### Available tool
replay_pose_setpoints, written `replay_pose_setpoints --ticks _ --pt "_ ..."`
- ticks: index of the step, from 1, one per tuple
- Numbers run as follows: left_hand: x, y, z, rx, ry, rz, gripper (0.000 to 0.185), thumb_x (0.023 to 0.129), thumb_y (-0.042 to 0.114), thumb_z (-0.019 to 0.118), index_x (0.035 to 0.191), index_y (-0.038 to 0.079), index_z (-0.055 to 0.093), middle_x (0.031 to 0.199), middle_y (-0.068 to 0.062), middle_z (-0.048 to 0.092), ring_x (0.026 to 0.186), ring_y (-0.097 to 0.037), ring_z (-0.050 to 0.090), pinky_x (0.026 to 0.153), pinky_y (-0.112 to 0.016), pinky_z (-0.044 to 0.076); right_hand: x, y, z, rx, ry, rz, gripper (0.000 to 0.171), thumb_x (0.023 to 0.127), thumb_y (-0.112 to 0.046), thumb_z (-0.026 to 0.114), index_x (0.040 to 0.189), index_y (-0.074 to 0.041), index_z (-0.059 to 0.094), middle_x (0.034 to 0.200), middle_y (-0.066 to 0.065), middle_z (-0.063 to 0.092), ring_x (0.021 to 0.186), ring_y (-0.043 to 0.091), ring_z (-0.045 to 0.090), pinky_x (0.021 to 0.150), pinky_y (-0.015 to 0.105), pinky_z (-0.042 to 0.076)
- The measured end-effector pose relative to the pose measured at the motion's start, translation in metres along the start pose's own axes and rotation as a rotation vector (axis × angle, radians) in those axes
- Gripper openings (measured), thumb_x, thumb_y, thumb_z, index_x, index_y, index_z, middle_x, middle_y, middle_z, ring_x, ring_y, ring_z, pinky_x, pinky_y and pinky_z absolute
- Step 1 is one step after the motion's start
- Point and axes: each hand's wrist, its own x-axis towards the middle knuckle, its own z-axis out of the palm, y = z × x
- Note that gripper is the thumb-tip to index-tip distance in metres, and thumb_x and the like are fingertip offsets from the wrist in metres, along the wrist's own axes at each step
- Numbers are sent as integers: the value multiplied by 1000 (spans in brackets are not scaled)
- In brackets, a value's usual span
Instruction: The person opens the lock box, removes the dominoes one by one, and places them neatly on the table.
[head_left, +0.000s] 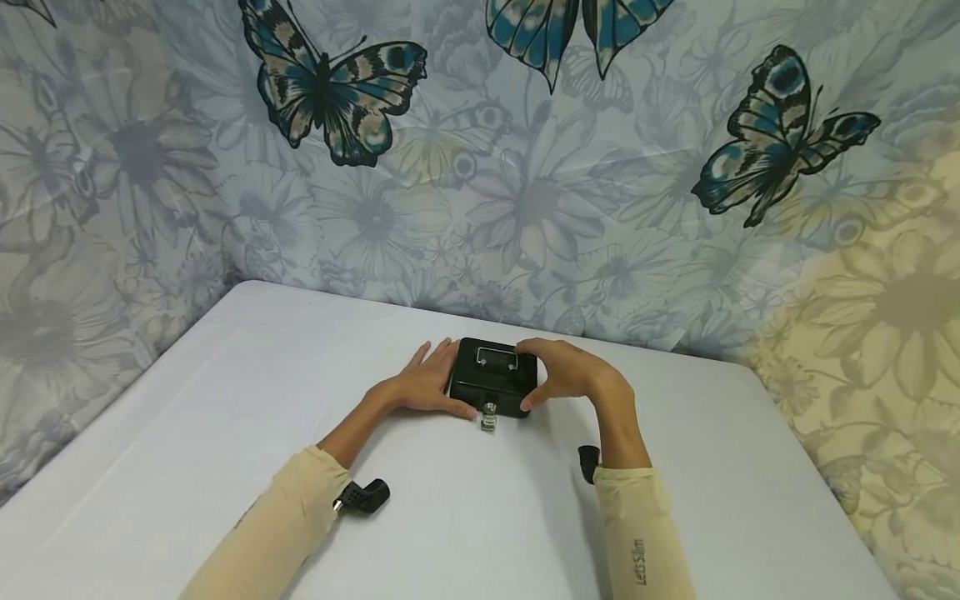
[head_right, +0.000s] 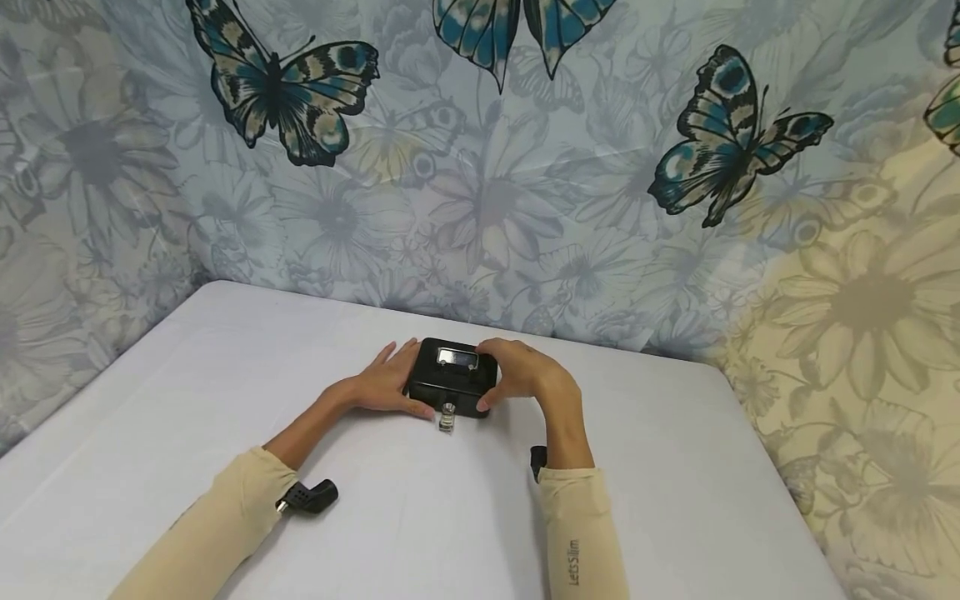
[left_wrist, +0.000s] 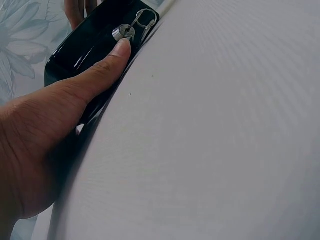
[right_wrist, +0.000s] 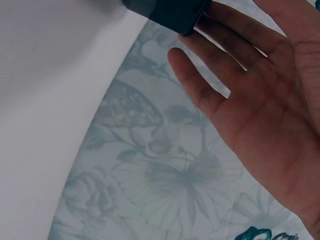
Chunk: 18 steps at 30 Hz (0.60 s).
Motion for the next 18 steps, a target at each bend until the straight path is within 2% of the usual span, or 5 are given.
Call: replay_pose_setpoints --ticks 9,18 --pt "1 -5 4 -38 6 13 136 76 81 72 169 8 5 177 -18 12 166 -36 2 133 -58 -6 0 -3 1 -5 0 12 86 81 -25 91 155 -14 49 157 11 54 147 34 49 117 59 44" --pt "9 -15 9 31 -14 -21 130 81 69 74 169 12 -2 178 -12 6 167 -28 -3 134 -53 -8 0 -7 2 -48 -8 5 86 84 -23 88 158 -12 46 157 15 53 149 37 45 118 61 42"
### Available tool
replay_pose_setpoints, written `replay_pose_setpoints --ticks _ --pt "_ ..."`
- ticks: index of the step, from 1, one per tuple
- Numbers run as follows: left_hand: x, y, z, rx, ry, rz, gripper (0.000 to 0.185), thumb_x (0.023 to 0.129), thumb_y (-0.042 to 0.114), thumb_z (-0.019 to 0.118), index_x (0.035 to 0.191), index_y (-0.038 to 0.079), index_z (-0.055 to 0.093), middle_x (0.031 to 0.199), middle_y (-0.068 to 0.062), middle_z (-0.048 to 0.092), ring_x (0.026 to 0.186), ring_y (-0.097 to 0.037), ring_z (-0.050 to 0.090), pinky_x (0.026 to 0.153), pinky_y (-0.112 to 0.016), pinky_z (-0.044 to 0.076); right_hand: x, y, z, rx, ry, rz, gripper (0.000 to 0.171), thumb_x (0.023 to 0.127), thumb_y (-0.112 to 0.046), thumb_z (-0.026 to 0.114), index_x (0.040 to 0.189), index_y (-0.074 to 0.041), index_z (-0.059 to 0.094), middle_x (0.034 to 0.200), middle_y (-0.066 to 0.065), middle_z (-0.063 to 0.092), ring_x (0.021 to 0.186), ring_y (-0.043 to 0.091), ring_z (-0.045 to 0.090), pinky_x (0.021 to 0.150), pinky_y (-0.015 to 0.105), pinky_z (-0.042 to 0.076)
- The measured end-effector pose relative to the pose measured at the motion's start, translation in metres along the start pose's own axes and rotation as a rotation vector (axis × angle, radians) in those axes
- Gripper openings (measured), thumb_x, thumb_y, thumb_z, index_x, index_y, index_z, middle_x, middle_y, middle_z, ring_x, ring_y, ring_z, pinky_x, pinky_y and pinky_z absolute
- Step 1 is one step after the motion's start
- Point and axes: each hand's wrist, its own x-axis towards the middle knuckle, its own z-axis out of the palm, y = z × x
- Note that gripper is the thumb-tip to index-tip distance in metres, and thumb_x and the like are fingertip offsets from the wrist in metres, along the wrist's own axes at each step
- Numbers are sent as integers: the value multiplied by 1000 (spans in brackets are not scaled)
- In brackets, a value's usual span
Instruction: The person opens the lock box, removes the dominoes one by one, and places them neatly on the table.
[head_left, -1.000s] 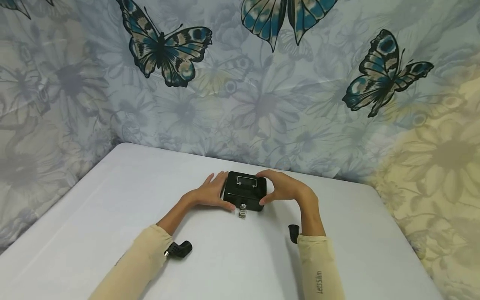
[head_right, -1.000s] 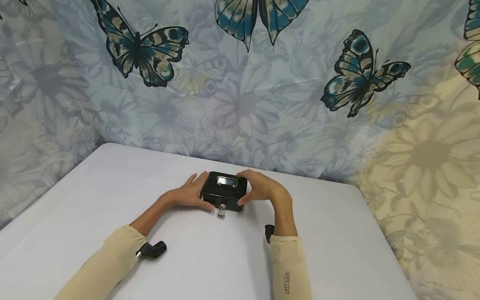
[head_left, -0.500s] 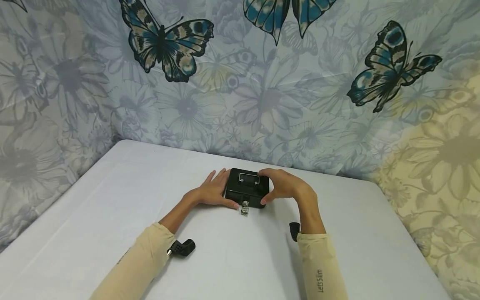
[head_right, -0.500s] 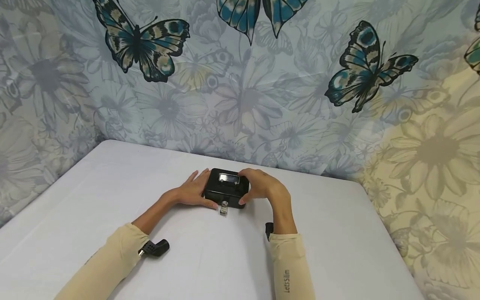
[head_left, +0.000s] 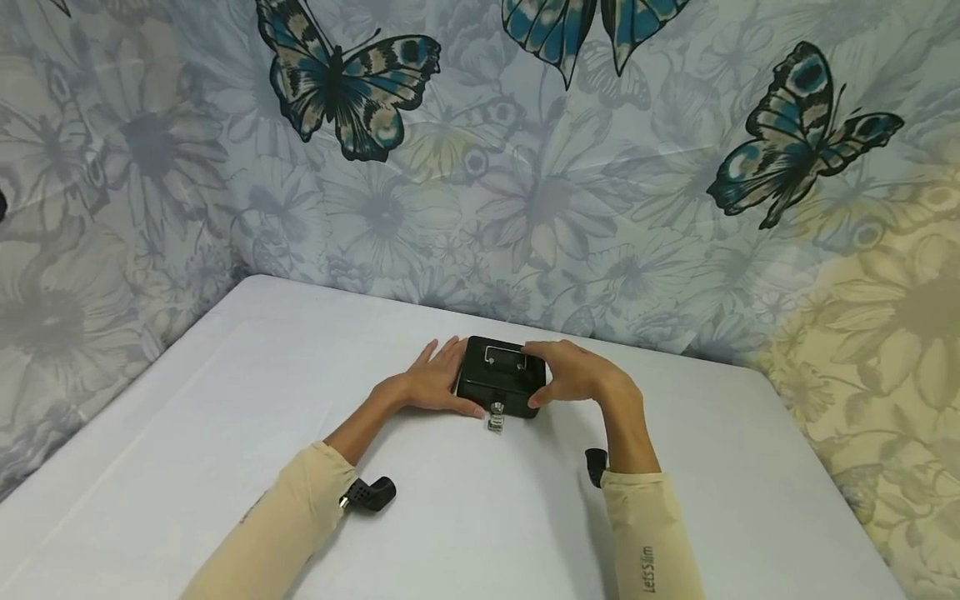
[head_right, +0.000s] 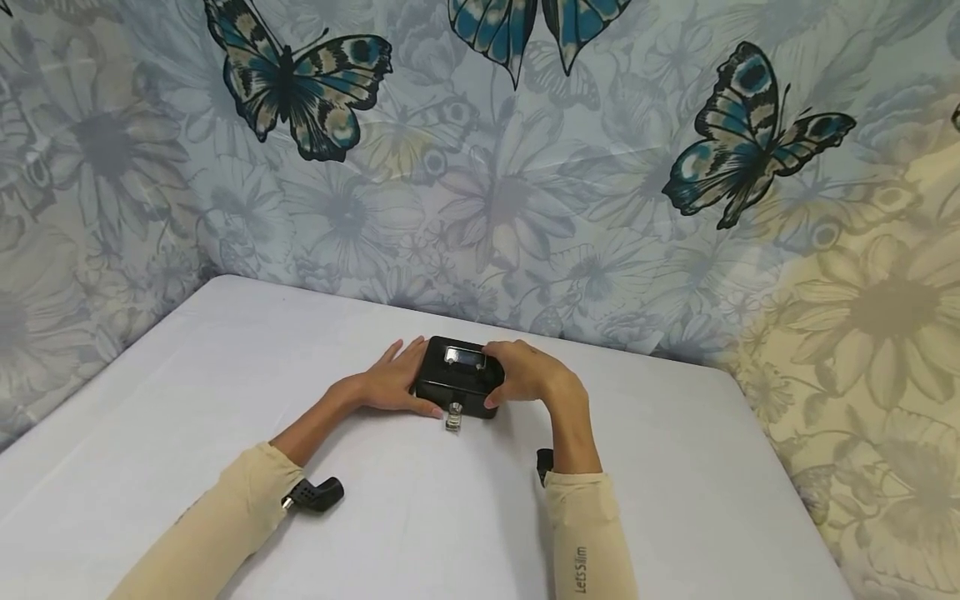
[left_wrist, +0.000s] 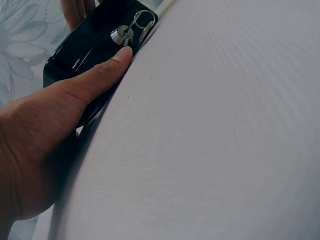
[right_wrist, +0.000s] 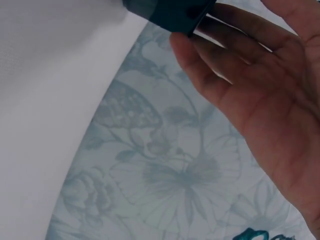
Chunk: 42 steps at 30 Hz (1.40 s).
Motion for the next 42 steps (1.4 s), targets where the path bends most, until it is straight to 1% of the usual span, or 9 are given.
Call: replay_pose_setpoints --ticks 7,11,15,19,25,29,35,39,42 --pt "2 -5 4 12 16 10 128 82 70 73 169 12 0 178 -12 9 167 -29 0 134 -56 -5 5 0 2 -3 -5 -69 79 88 -18 84 157 -9 46 147 15 62 130 32 61 112 56 49" --pt "1 -5 5 7 22 18 128 81 71 73 170 13 1 178 -11 9 167 -29 0 134 -55 -6 6 0 3 13 -12 -77 74 92 -15 78 157 -13 43 140 14 65 127 29 60 112 56 48" --pt "-3 1 0 -13 15 20 131 80 74 72 169 10 2 178 -14 9 167 -32 0 133 -56 -7 6 3 2 41 -32 -107 65 98 -14 69 157 -10 42 140 17 63 123 29 59 110 55 49" --pt "-8 10 -8 -12 1 8 127 83 70 73 169 8 4 178 -15 8 167 -33 1 133 -57 -6 5 8 0 84 -49 -151 56 104 -13 61 156 -6 42 143 20 61 124 31 60 110 56 49" --pt "-10 15 -10 -8 -16 -5 123 85 60 75 169 6 4 178 -15 9 167 -33 1 134 -56 -5 2 18 0 158 -49 -176 55 107 -17 55 159 -7 39 156 19 52 144 39 50 119 62 40" --pt "-8 11 -4 -9 -8 2 125 84 61 73 168 5 1 178 -16 7 167 -32 -1 134 -55 -7 1 24 -1 222 -21 -218 54 110 -16 50 160 -3 36 159 21 48 145 42 49 120 64 38" --pt "-2 3 1 -15 4 -6 127 82 67 73 169 12 -1 179 -11 5 167 -29 -3 133 -55 -9 3 28 -5 311 57 -251 48 114 -18 40 158 1 35 161 29 43 148 49 45 119 65 39" --pt "-1 2 2 -5 13 -2 127 81 68 74 170 14 2 178 -10 6 167 -30 -2 133 -56 -8 7 28 -4 309 145 -244 44 115 -19 35 153 3 41 154 30 50 141 48 52 116 63 44" --pt "-1 2 1 3 16 0 126 81 68 74 170 12 4 178 -11 8 167 -31 -1 133 -56 -7 11 28 -2 308 213 -201 41 116 -20 32 148 3 44 149 30 53 134 47 58 111 59 50"
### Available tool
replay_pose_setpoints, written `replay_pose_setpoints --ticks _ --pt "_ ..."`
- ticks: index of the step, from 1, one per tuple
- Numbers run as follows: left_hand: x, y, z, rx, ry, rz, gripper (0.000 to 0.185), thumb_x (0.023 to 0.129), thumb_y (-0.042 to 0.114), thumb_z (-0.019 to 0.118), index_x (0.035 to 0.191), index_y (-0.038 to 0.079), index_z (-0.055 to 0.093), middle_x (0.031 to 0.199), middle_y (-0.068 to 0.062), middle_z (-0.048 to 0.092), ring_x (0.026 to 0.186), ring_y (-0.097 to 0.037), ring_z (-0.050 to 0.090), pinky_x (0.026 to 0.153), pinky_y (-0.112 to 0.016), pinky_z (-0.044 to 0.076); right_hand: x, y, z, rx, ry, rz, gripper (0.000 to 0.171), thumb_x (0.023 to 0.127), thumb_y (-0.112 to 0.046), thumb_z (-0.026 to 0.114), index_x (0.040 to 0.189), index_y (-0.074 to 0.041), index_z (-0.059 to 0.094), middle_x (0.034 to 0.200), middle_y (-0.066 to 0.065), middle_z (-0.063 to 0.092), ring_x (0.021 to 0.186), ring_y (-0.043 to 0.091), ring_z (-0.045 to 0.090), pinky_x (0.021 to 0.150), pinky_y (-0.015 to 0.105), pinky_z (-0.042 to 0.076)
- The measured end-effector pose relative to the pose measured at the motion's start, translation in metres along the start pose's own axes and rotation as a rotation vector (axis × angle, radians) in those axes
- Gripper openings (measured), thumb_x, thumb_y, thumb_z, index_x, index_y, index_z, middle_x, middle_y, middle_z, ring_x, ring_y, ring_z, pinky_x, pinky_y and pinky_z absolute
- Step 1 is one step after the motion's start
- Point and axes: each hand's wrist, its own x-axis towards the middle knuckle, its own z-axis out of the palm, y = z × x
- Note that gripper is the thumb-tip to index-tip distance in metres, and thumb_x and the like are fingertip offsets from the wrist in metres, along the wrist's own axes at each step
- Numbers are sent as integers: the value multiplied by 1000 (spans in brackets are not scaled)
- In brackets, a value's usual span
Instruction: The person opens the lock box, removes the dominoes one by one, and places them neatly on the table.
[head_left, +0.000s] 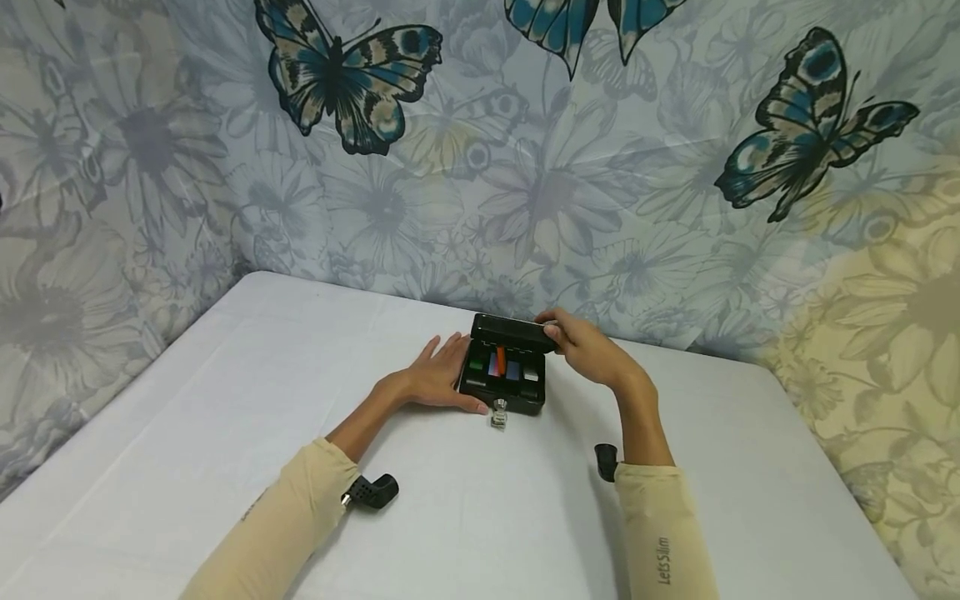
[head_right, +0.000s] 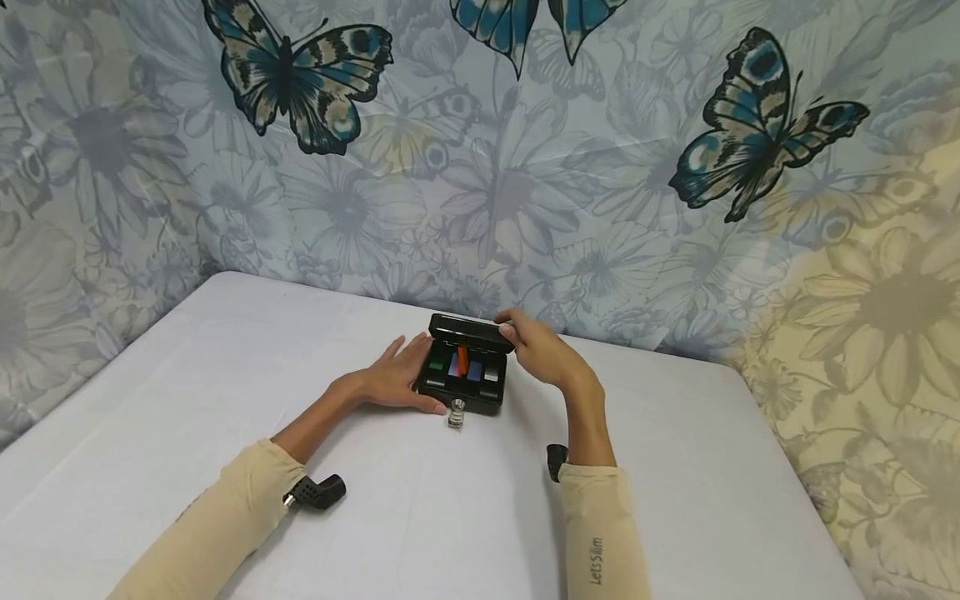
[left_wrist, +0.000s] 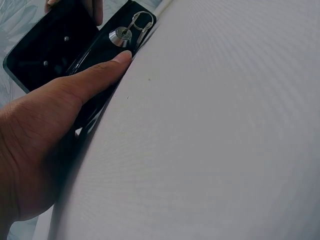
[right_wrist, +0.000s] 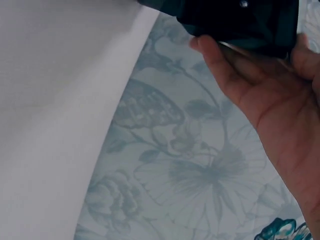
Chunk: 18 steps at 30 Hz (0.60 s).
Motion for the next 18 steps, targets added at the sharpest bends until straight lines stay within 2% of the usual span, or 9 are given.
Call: replay_pose_setpoints --ticks 6,8,12,15,18 --pt "0 2 -2 10 -12 -4 126 81 67 74 169 11 2 178 -12 7 167 -31 -1 133 -57 -7 10 4 6 57 162 87 43 116 -28 29 143 5 36 144 36 54 120 51 66 102 57 56" --pt "0 2 -2 10 -18 -6 127 81 68 73 169 11 1 178 -12 7 167 -31 -2 133 -57 -7 13 6 8 73 233 106 44 116 -31 29 140 6 34 138 37 57 113 52 68 98 56 57" --pt "1 1 -2 15 -30 -18 129 81 70 72 169 12 -2 178 -10 6 167 -29 -3 133 -55 -8 17 9 15 78 364 133 47 115 -35 32 134 7 40 124 34 63 102 52 71 90 52 59" --pt "1 0 -2 13 -27 -17 129 81 70 72 169 12 -2 178 -10 6 167 -29 -3 133 -55 -9 18 9 17 94 413 148 48 115 -37 34 132 6 47 119 31 67 101 49 74 89 51 62" --pt "1 -2 -1 10 -23 -19 130 80 71 73 169 12 0 178 -10 6 167 -29 -3 133 -55 -9 19 9 18 136 413 160 51 114 -38 35 134 7 49 122 33 68 103 49 75 92 53 62"
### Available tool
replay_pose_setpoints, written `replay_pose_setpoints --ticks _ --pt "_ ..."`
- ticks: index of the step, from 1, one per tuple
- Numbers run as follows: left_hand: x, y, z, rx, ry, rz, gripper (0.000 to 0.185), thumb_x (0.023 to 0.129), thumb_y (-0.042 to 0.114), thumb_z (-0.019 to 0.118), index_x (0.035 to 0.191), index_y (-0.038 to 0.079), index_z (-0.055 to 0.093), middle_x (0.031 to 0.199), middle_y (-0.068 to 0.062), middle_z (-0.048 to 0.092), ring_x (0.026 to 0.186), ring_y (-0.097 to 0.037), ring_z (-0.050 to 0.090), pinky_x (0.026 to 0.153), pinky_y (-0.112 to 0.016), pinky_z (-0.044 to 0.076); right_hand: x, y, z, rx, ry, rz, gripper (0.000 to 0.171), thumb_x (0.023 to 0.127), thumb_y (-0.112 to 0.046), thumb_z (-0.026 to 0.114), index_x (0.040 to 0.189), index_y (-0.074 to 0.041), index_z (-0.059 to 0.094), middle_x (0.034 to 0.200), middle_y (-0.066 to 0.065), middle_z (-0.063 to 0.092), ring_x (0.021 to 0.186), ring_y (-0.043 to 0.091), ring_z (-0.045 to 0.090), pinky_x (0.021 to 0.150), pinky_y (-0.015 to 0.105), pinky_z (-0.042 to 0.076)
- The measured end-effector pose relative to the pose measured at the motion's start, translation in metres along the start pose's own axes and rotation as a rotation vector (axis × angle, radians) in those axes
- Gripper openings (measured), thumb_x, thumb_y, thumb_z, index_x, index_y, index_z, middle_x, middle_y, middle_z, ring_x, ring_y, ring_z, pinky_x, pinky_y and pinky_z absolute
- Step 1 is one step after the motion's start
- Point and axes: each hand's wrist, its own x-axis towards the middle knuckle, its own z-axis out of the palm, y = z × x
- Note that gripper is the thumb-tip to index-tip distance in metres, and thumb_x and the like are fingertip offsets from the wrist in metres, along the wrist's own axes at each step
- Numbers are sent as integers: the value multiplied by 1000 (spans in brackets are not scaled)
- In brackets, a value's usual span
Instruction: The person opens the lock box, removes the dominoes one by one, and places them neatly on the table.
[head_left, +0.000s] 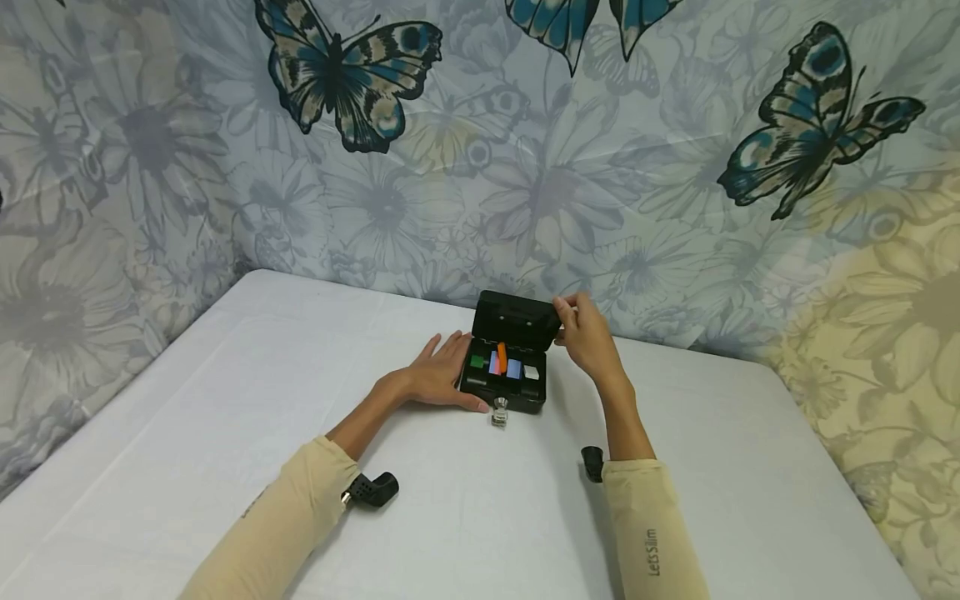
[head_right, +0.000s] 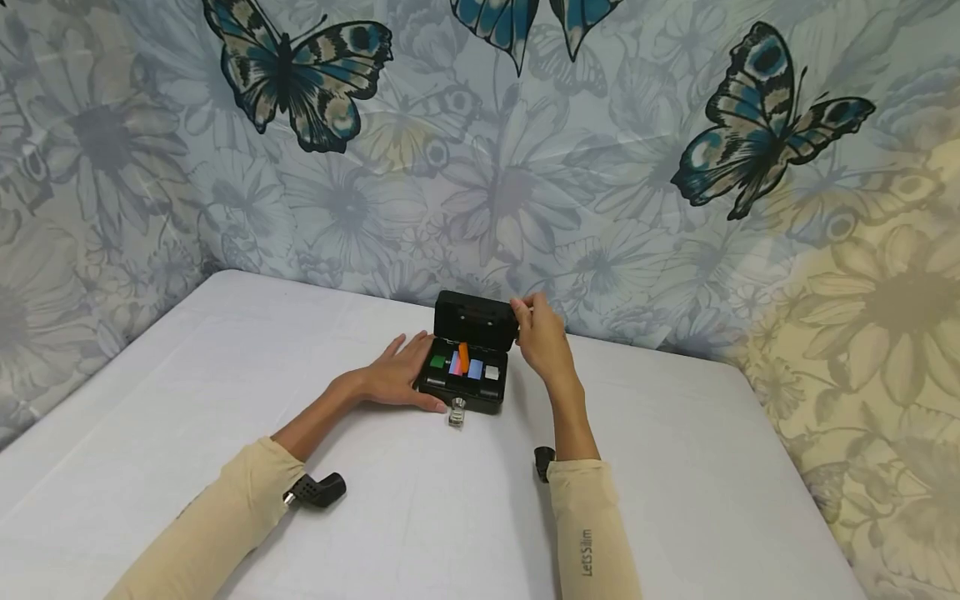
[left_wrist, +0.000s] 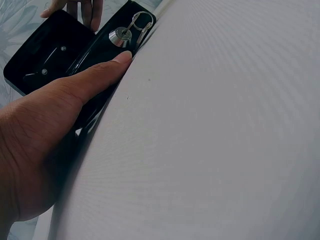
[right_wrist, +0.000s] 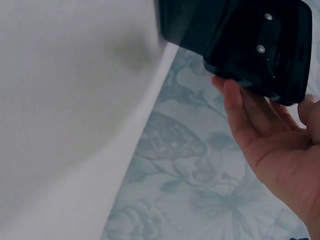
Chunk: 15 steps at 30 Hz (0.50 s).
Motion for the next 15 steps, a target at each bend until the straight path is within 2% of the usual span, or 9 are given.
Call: replay_pose_setpoints --ticks 3,8,15 --pt "1 -1 1 0 10 -2 130 80 70 74 169 10 2 178 -11 7 167 -29 -2 133 -55 -8 1 -1 0 64 -30 23 55 114 -38 34 140 9 46 130 35 63 113 49 72 98 55 60" --pt "1 -2 1 7 14 0 130 79 72 73 169 11 3 178 -9 7 167 -28 -1 133 -56 -7 2 1 0 143 -113 31 57 116 -30 28 157 8 32 151 35 49 131 50 61 107 55 53" --pt "3 -1 2 9 25 3 128 79 73 73 170 12 5 178 -8 8 167 -28 -1 133 -56 -7 0 -1 -4 146 -199 49 63 116 -28 26 164 7 7 170 30 22 142 49 51 113 53 49"
